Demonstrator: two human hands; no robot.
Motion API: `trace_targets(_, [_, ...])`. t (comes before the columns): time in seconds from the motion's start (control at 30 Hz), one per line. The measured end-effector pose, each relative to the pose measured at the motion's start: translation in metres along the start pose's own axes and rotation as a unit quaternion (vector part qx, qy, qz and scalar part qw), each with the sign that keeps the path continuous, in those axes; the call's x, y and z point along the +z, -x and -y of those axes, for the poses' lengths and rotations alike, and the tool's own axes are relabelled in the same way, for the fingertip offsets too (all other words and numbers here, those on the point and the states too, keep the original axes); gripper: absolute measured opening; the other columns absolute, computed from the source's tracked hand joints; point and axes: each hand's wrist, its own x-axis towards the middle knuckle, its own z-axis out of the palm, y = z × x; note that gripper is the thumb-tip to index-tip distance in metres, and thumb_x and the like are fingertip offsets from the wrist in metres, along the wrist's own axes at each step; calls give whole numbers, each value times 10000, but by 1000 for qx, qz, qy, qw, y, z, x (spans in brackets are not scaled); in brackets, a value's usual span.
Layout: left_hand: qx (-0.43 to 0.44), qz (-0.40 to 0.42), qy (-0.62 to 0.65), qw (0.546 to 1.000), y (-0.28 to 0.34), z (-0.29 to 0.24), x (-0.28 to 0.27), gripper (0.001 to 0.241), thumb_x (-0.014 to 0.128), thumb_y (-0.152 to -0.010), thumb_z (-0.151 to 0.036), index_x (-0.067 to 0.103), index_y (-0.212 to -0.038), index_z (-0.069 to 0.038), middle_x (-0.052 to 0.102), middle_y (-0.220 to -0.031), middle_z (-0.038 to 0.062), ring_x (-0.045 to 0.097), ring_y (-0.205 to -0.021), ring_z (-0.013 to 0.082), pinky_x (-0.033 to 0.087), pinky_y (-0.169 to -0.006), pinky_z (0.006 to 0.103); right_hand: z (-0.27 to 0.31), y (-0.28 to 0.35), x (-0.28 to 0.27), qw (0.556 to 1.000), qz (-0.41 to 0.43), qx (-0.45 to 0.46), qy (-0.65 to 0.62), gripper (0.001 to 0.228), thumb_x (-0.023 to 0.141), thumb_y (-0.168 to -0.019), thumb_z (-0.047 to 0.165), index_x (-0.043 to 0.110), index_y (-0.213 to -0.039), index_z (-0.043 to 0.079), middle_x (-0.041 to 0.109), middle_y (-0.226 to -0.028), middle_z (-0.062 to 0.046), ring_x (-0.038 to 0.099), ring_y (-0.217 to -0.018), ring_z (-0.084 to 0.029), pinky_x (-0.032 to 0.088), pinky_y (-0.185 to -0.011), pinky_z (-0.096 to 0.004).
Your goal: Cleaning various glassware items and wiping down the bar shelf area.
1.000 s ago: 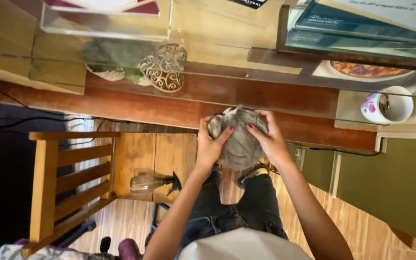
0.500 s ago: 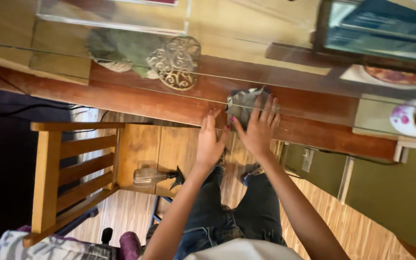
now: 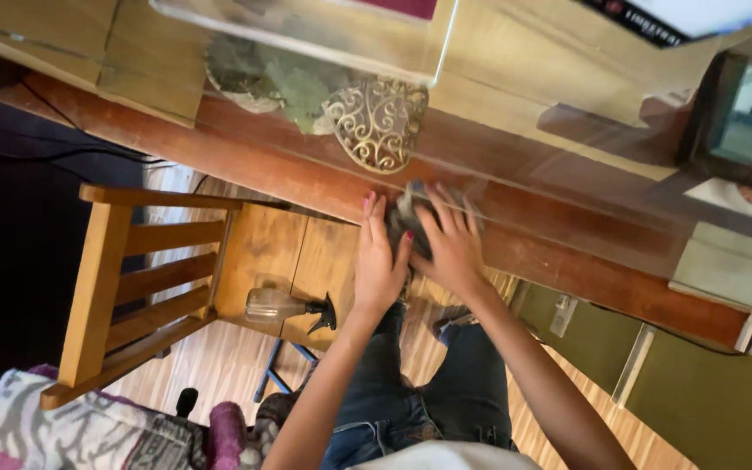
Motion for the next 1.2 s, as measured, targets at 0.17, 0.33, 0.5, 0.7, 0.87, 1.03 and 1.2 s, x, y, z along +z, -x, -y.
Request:
trace_targets(0.17, [5,19,-5,1000,-13,7,14,668,635,-979,-95,317,-1550,46,336,-1628,264,215,-1566,455,266,-1249,478,-48,43,-29,988,-34,125,84,743,799,-755,430,561,-1399,147,369,-1594,-241,313,-1500,-430,215,-1166,-683])
trace_targets(0.33, [2,26,-4,1000,-25,-4,1,682,642,-969,-79,321,-1561,25,353,-1633,238,206,-1555,441,256,-1242,474,-73,13,-20,970,-71,195,129,883,762,-804,493,493,-1544,95,284,-1644,-351,219,-1536,-523,191,-1150,-713])
trace_targets(0.5, [-35,-20,69,997,-19,11,-15,631,621,-987,-71,350,-1553,-5,389,-1625,241,278,-1570,391,316,-1235,437,-38,-62,19,972,-101,147,155,836,715,-966,526,436,-1581,34,309,-1674,-311,242,-1568,-457,225,-1241,-654])
trace_targets(0.7, [-101,-58,90,989,-12,26,-39,628,604,-966,-70,365,-1543,-4,369,-1614,275,355,-1525,376,356,-1213,410,36,-71,23,992,-20,-17,120,757,706,-950,467,486,-1563,81,384,-1648,-199,333,-1532,-392,238,-1248,-625])
trace_targets(0.87, [-82,-79,72,991,-12,28,-54,618,628,-975,-51,376,-1535,10,358,-1623,275,298,-1550,394,287,-1245,433,24,-38,6,998,32,-35,48,700,701,-873,402,532,-1466,70,421,-1582,-247,385,-1481,-416,248,-1190,-658])
trace_targets(1.03, [-84,-85,70,990,-8,39,-52,574,637,-971,-43,423,-1502,3,384,-1627,248,277,-1570,386,300,-1244,431,-17,-41,17,995,-33,26,95,588,694,-938,369,557,-1407,41,441,-1589,-279,380,-1525,-425,241,-1239,-688])
trace_targets(1.2, [-93,-72,94,989,-9,32,-56,599,616,-976,-39,395,-1531,3,394,-1620,240,275,-1576,373,300,-1243,432,-9,-96,59,991,-85,74,71,557,712,-952,385,595,-1405,82,505,-1517,-256,406,-1449,-429,298,-1214,-658])
